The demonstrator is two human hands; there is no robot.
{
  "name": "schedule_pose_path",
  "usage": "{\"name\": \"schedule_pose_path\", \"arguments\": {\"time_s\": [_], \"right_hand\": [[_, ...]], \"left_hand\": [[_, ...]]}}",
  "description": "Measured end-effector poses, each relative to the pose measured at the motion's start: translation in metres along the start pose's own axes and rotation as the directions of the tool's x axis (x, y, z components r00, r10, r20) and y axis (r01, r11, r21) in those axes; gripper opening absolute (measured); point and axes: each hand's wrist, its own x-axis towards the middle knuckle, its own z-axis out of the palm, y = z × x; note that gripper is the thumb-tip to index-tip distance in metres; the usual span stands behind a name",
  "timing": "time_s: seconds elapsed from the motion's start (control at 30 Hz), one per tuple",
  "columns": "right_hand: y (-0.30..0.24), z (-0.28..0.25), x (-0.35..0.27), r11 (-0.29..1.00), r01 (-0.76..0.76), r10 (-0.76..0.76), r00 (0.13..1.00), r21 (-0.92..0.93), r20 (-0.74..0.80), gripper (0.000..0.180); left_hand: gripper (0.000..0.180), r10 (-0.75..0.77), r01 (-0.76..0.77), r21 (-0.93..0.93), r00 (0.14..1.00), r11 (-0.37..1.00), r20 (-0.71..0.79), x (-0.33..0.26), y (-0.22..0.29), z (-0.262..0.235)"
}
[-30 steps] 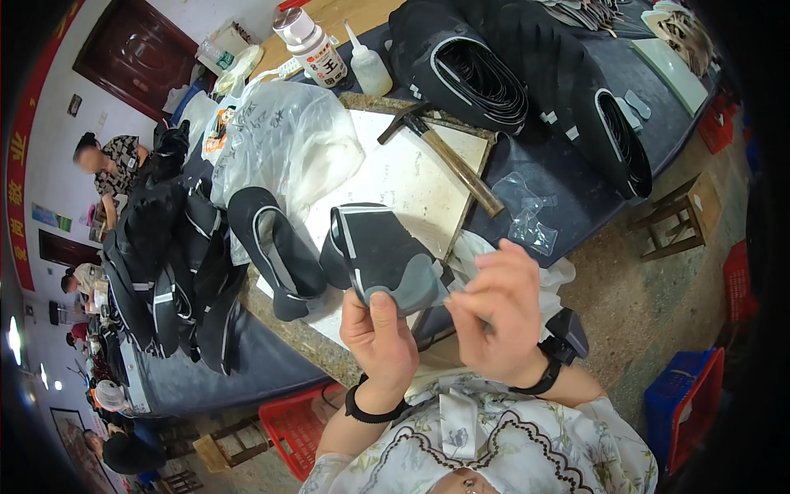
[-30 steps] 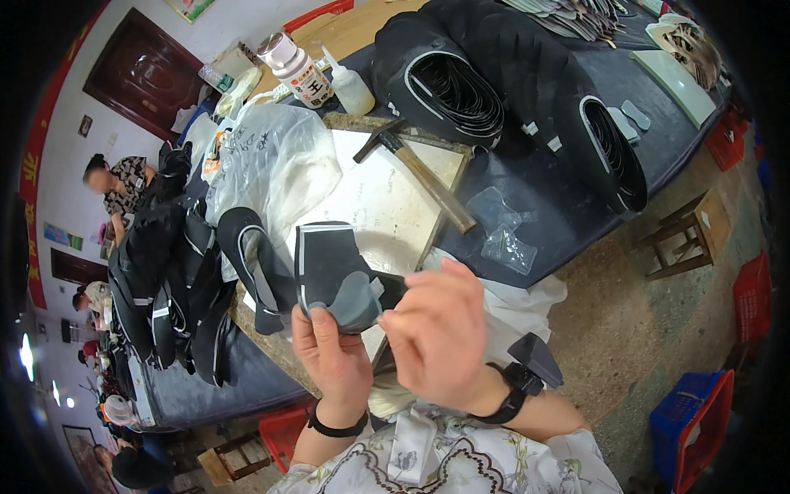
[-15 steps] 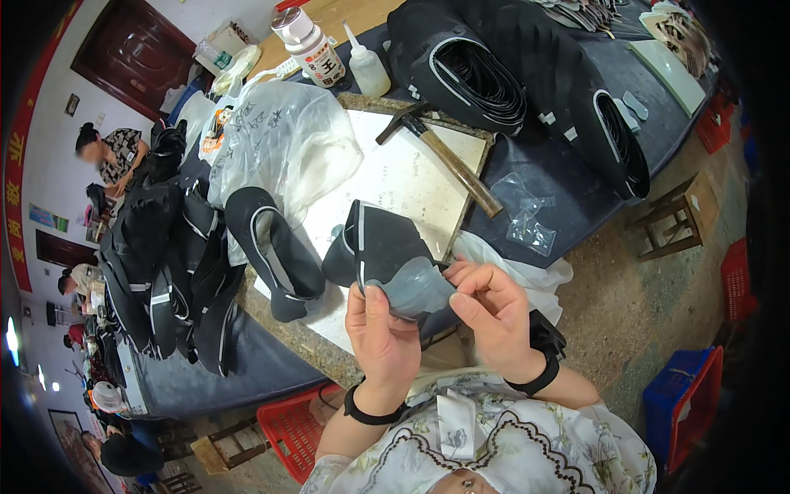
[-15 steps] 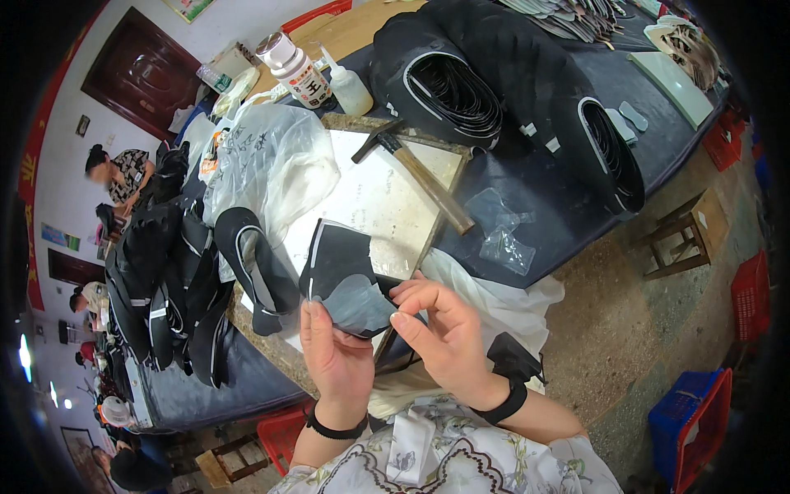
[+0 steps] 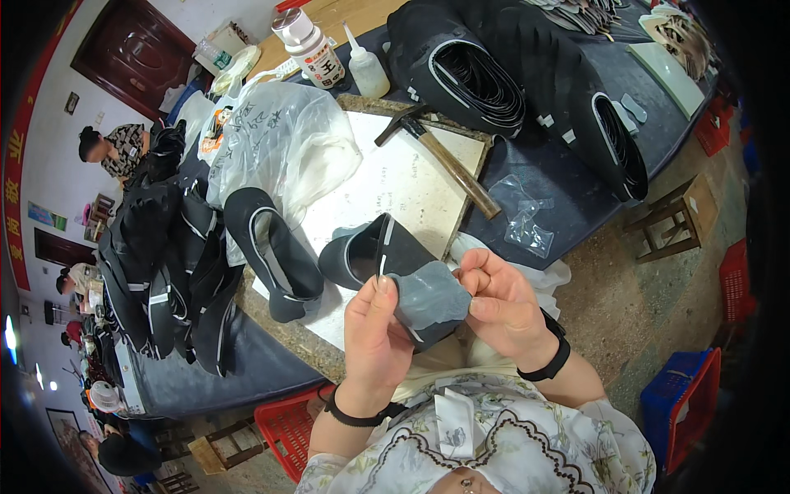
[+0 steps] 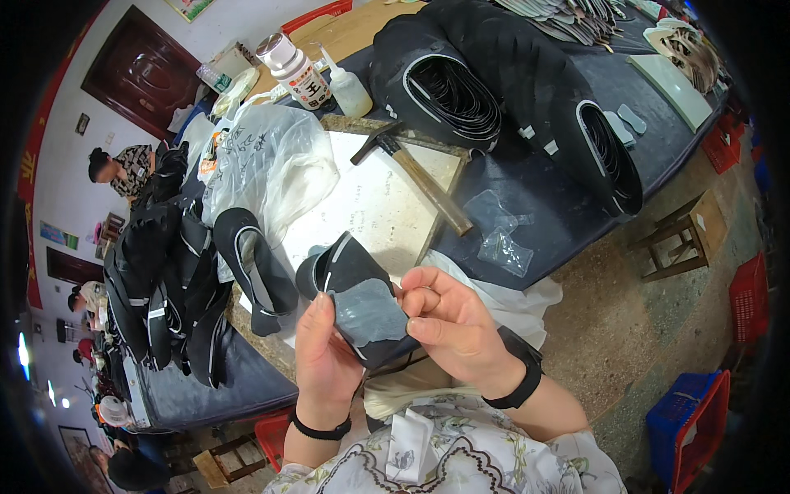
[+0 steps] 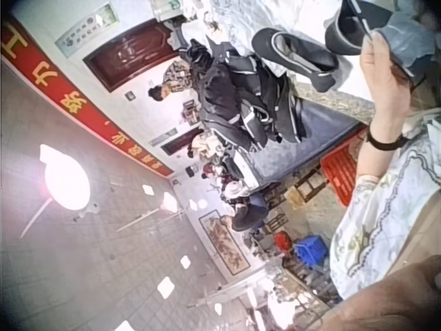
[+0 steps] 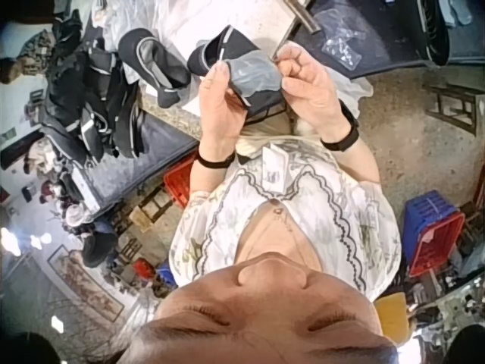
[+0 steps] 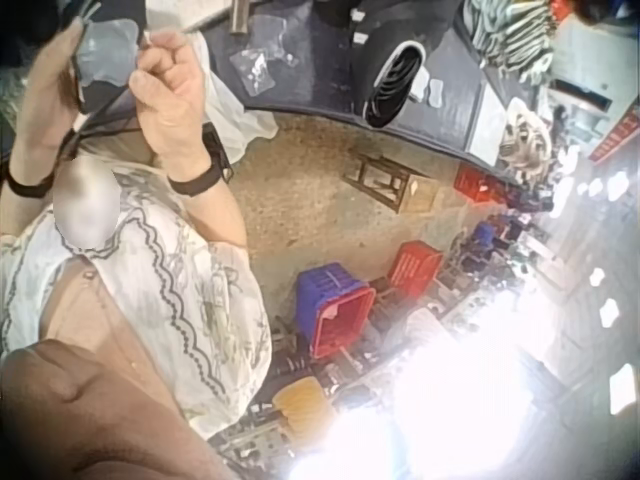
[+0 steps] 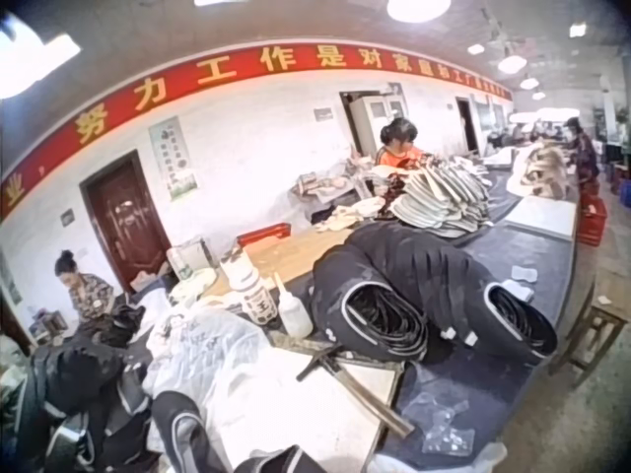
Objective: Applying adhesive patches and tape to the interior heel and sides of shoe uppers in a workshop.
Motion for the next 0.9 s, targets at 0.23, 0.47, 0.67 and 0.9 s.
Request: {"name": "schedule_pose_path", "arguments": {"time_s": [0.23, 0.47, 0.67, 0.9], "right_hand": [[-0.001, 0.011, 0.007, 0.978, -0.176, 0.157, 0.974, -0.110, -0.161, 0.024], [-0.006, 0.011, 0.007, 0.954, -0.195, 0.186, 0.981, -0.227, -0.062, 0.019], [-0.007, 0.013, 0.015, 0.948, 0.004, -0.039, 0.994, -0.319, -0.103, 0.025], [-0.004, 0.018, 0.006, 0.906, -0.047, -0.003, 0.993, -0.421, -0.118, 0.009]], "left_hand": [[0.019, 0.276, -0.259, 0.298, 0.961, 0.919, -0.018, 0.004, 0.000, -0.007], [0.018, 0.221, -0.235, 0.251, 0.972, 0.939, 0.080, 0.002, 0.000, -0.015], [0.027, 0.223, -0.292, 0.382, 0.951, 0.877, 0.215, -0.005, 0.001, -0.036], [0.025, 0.228, -0.324, 0.320, 0.925, 0.890, 0.303, -0.005, -0.004, -0.036]]}}
